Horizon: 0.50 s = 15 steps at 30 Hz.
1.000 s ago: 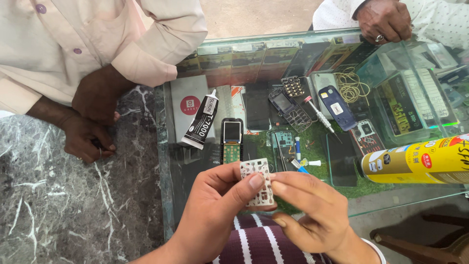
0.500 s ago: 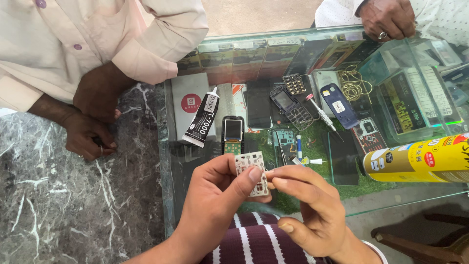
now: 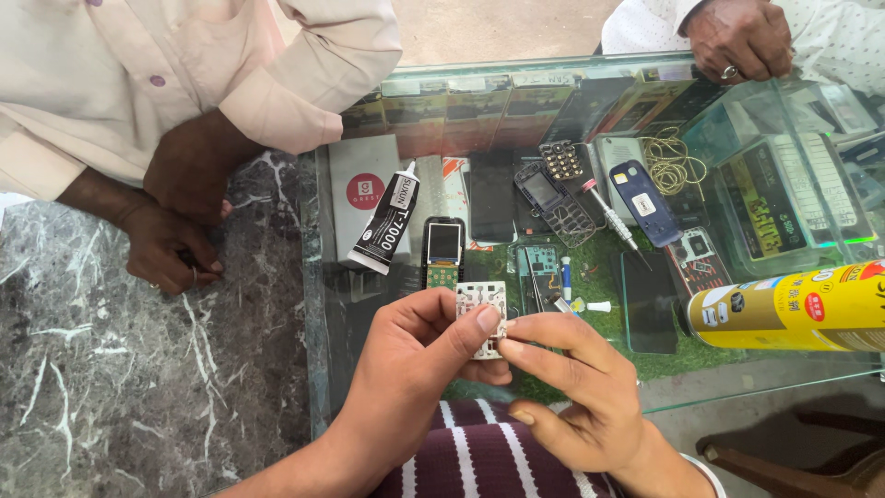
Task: The person applies adhesive from a glue tube onto a small keypad sticker sheet, spreads it, and presses the sticker onto the keypad of a disassembled feature phone. They then align the keypad, reattach the phone's front cover, and press the keys to seat the assembly.
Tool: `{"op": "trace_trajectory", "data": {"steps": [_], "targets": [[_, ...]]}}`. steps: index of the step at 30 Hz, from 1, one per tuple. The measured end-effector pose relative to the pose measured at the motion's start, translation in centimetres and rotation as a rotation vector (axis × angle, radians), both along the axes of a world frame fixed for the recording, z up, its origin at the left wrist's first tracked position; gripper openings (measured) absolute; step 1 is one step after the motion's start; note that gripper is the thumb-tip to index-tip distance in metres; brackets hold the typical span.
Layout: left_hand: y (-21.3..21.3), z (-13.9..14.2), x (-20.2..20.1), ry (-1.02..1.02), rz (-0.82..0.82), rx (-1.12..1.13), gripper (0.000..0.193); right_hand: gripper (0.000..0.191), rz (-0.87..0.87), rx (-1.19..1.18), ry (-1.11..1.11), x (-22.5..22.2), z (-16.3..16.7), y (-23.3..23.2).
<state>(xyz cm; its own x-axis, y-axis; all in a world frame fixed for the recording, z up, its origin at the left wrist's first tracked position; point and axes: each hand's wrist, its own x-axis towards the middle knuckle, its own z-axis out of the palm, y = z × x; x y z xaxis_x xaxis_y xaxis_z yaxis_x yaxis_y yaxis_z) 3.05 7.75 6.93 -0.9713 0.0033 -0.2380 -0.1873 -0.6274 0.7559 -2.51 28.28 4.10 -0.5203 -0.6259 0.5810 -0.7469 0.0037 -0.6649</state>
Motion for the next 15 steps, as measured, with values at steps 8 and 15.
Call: {"op": "trace_trajectory", "data": {"steps": [8,15], "targets": [[-0.1,-0.1,-0.3,-0.094,-0.021,0.055,0.021,0.048,-0.071,0.022,0.167,-0.2,0.5,-1.0],[-0.3,-0.4,-0.6,-0.160,-0.012,0.120,0.021,0.047,-0.155,0.037,0.282,-0.8,0.6,-1.3]]}}
